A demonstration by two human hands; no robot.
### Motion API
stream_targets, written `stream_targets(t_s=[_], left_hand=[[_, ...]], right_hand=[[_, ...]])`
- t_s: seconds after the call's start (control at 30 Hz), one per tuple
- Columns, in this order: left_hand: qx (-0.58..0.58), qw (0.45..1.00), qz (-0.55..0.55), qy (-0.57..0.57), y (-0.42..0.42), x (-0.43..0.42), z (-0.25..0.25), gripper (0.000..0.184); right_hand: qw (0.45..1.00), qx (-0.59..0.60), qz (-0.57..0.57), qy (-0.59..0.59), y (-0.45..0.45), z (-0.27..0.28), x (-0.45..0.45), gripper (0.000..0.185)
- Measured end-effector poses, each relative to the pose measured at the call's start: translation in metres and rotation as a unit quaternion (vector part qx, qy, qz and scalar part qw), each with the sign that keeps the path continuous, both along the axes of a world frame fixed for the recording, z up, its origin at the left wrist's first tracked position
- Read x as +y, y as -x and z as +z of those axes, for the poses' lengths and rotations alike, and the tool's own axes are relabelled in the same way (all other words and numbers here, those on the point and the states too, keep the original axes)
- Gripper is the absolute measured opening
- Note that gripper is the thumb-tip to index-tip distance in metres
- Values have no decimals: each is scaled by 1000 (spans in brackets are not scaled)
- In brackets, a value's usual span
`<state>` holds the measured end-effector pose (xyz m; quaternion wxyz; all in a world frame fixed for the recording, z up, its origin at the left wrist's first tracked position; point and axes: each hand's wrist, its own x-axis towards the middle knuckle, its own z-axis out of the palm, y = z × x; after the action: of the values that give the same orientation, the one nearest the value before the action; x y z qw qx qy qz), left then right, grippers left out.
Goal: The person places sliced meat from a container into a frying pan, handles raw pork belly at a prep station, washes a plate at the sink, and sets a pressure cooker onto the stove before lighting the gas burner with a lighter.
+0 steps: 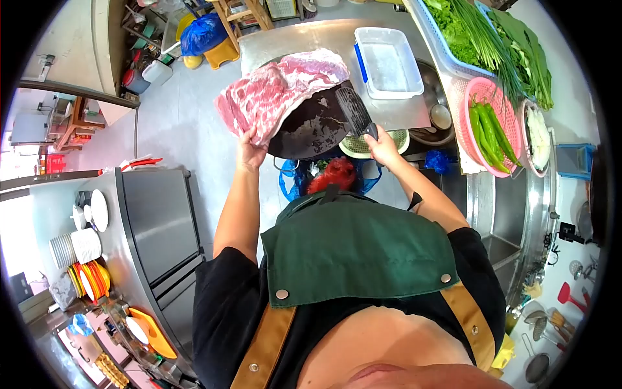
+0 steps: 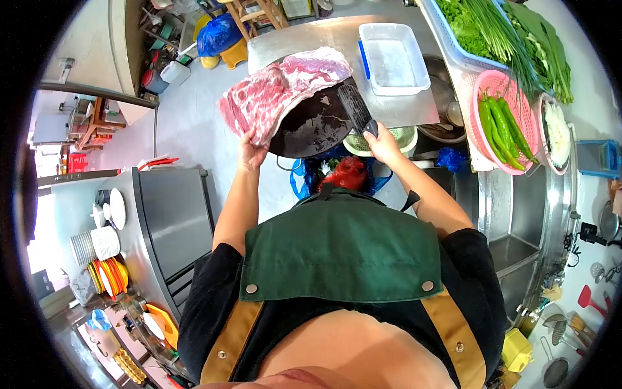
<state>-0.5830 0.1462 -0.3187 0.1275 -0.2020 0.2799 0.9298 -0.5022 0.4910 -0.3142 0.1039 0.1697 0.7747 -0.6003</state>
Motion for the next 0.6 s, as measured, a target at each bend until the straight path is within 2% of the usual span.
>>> stream_targets(t_s=[0.13,0.23,0.27,0.37,0.43,0.47,0.5,0.53,0.57,0.6], left_hand=[[44,992,-43,110,29,-12,-18,57],[19,950,-4,311,30,-3,-12,58],[39,893,22,447,30,-2,-13,60],[47,878,-15,476,26,-12,-34,63],[2,888,-27,459,12,-1,-7,63],[-34,875,19,483,13,1,-16,65],[-68,859,64,504,17,-4,-34,68],[-24,723,-51,689,24,-20,-37,70],[5,611,46,790,18,-18,-41,75],[-2,469,145,871,12,-15,-45,82]], right_hand=[[999,8,0,-41,5,7,-8,20],[997,20,14,-76,10,9,-3,22],[997,11,16,-71,9,10,-2,22],[999,-7,3,-51,10,16,1,25],[1000,-13,14,-8,10,17,8,32],[1000,-11,-11,-7,5,26,9,41],[1000,16,13,4,2,18,16,48],[998,59,-17,21,-6,21,16,44],[998,55,-18,31,-11,16,21,41],[983,179,-38,16,-22,23,22,41]])
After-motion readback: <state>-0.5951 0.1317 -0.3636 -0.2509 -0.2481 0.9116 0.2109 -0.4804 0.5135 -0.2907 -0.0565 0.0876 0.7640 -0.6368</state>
